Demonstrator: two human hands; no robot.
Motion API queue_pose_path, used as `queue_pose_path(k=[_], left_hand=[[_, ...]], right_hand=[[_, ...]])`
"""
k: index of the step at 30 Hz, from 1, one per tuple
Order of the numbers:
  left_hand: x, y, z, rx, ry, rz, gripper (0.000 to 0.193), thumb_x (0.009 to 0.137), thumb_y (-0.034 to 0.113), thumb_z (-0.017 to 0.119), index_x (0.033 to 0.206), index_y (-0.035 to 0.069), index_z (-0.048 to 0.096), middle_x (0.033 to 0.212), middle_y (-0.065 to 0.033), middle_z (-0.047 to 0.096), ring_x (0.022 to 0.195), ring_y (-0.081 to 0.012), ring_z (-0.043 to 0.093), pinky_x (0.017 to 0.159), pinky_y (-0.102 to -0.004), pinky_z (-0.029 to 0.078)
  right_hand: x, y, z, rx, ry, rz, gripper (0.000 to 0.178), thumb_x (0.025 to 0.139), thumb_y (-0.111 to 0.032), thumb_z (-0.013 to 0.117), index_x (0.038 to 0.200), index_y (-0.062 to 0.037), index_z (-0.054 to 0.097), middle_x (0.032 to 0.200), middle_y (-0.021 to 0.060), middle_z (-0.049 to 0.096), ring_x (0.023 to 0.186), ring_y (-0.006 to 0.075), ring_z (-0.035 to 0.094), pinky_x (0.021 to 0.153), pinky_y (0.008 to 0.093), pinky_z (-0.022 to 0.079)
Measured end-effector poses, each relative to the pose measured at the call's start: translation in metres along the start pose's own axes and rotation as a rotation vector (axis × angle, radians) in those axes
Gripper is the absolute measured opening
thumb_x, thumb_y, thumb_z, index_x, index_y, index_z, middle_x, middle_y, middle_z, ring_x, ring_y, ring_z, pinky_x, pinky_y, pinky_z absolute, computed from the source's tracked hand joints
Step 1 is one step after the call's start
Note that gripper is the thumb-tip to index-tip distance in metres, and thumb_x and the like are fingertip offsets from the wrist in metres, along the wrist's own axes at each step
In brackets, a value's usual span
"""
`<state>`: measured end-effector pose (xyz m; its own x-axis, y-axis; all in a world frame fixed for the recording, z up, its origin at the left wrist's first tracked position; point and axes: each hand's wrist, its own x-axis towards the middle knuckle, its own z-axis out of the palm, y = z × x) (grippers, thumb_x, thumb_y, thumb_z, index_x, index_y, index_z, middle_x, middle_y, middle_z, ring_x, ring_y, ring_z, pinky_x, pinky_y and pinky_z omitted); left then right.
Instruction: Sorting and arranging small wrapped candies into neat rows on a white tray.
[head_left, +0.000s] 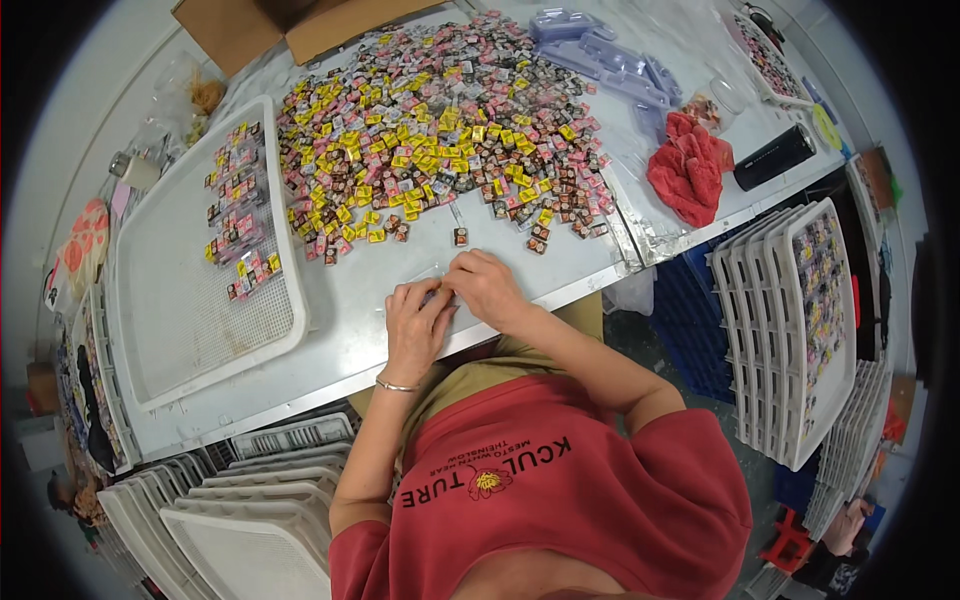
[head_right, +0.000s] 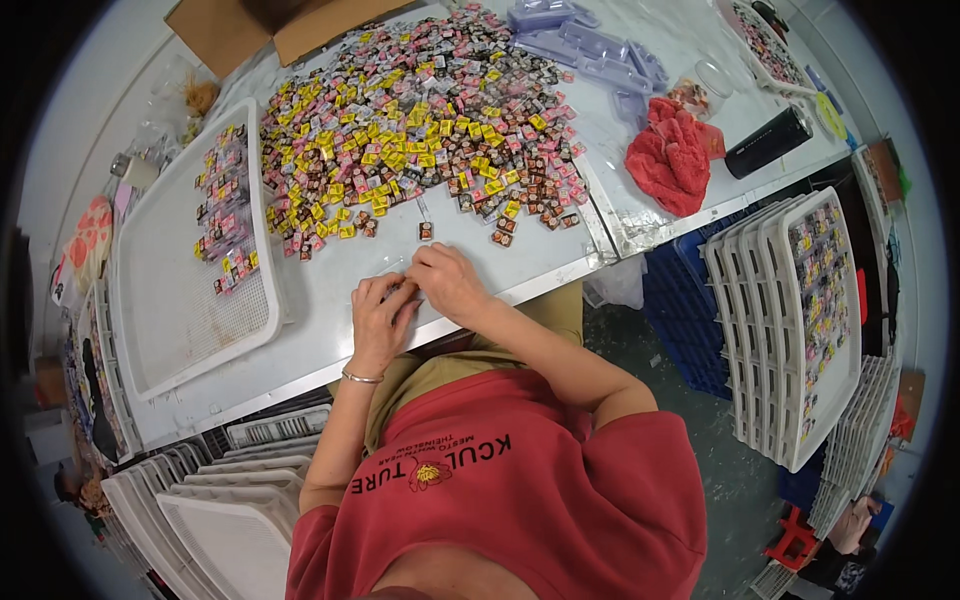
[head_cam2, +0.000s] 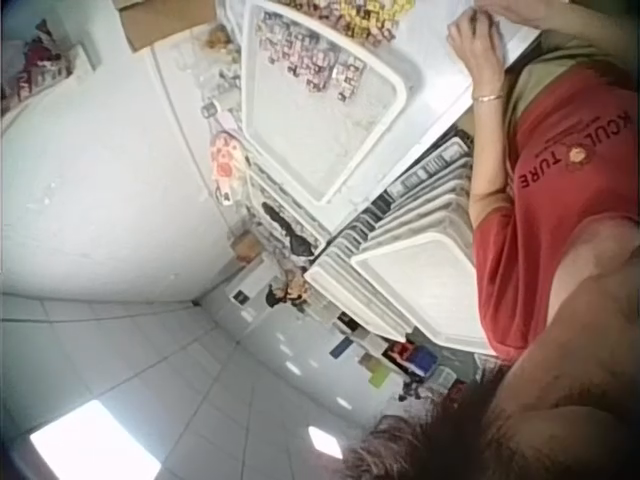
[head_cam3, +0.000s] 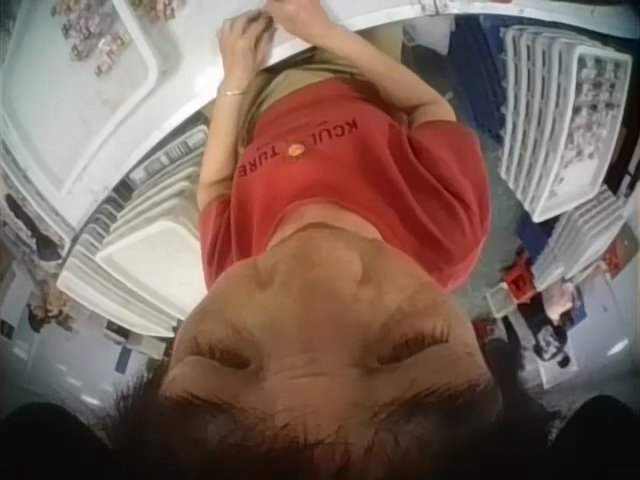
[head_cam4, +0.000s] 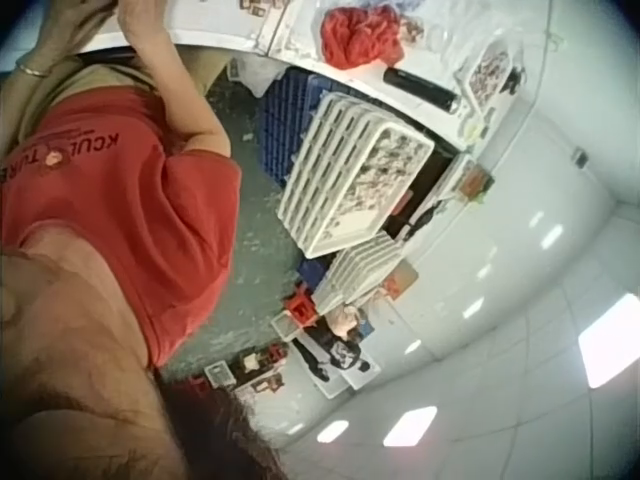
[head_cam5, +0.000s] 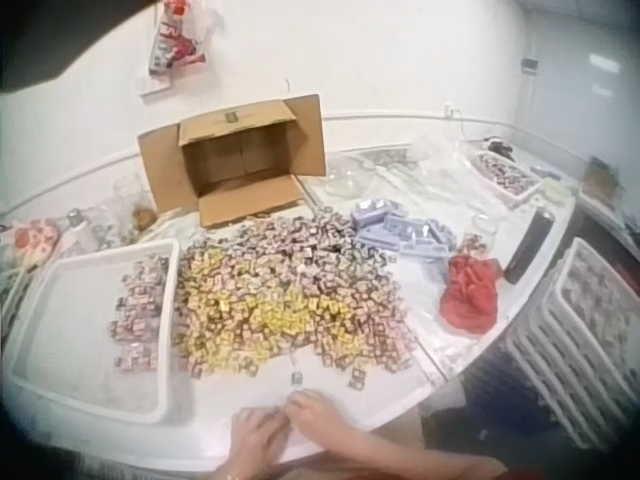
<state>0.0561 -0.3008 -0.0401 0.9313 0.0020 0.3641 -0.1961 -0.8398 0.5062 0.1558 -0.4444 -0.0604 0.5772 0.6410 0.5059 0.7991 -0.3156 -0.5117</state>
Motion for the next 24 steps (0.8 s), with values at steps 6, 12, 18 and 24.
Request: queue_pose_path(k=[6, 12, 18, 24], left_hand=[[0.0, -0.002, -0.017, -0.148, 0.014, -0.019, 0.033, 0.071, 0.008, 0.074, 0.102, 0.003, 0.066, 0.106, -0.0099, 0.06, 0.096, -0.0292, 0.054, 0.082, -0.0378, 0.045], [-0.007, -0.029, -0.034, -0.172, 0.272, -0.217, 0.017, 0.082, 0.003, 0.064, 0.098, -0.001, 0.066, 0.095, -0.0121, 0.063, 0.082, -0.024, 0.06, 0.073, -0.032, 0.049], [-0.031, -0.041, -0.062, -0.126, 0.37, -0.404, 0.012, 0.089, 0.002, 0.057, 0.095, -0.001, 0.067, 0.09, -0.0081, 0.064, 0.074, -0.0139, 0.058, 0.065, -0.0253, 0.047], [-0.041, -0.038, -0.054, -0.185, 0.361, -0.475, 0.011, 0.089, 0.001, 0.058, 0.095, -0.001, 0.067, 0.092, -0.0089, 0.064, 0.074, -0.0146, 0.058, 0.065, -0.0253, 0.047]], right_hand=[[0.026, 0.063, -0.056, 0.328, 0.115, 0.514, 0.019, 0.079, -0.006, 0.068, 0.097, -0.0026, 0.069, 0.09, 0.0126, 0.067, 0.081, 0.028, 0.062, 0.071, 0.0331, 0.049], [0.055, 0.077, -0.061, -0.399, -0.2, 0.151, 0.025, 0.071, -0.023, 0.078, 0.087, -0.0064, 0.068, 0.078, 0.0103, 0.063, 0.081, 0.0288, 0.059, 0.071, 0.0411, 0.049], [0.055, 0.076, -0.055, -0.459, -0.245, 0.169, 0.029, 0.069, -0.027, 0.079, 0.087, -0.008, 0.067, 0.082, 0.009, 0.061, 0.084, 0.0294, 0.059, 0.071, 0.0421, 0.049], [0.048, 0.073, -0.047, -0.38, -0.181, 0.176, 0.024, 0.07, -0.016, 0.078, 0.088, -0.0054, 0.066, 0.085, 0.0118, 0.061, 0.084, 0.0319, 0.059, 0.074, 0.0434, 0.049]])
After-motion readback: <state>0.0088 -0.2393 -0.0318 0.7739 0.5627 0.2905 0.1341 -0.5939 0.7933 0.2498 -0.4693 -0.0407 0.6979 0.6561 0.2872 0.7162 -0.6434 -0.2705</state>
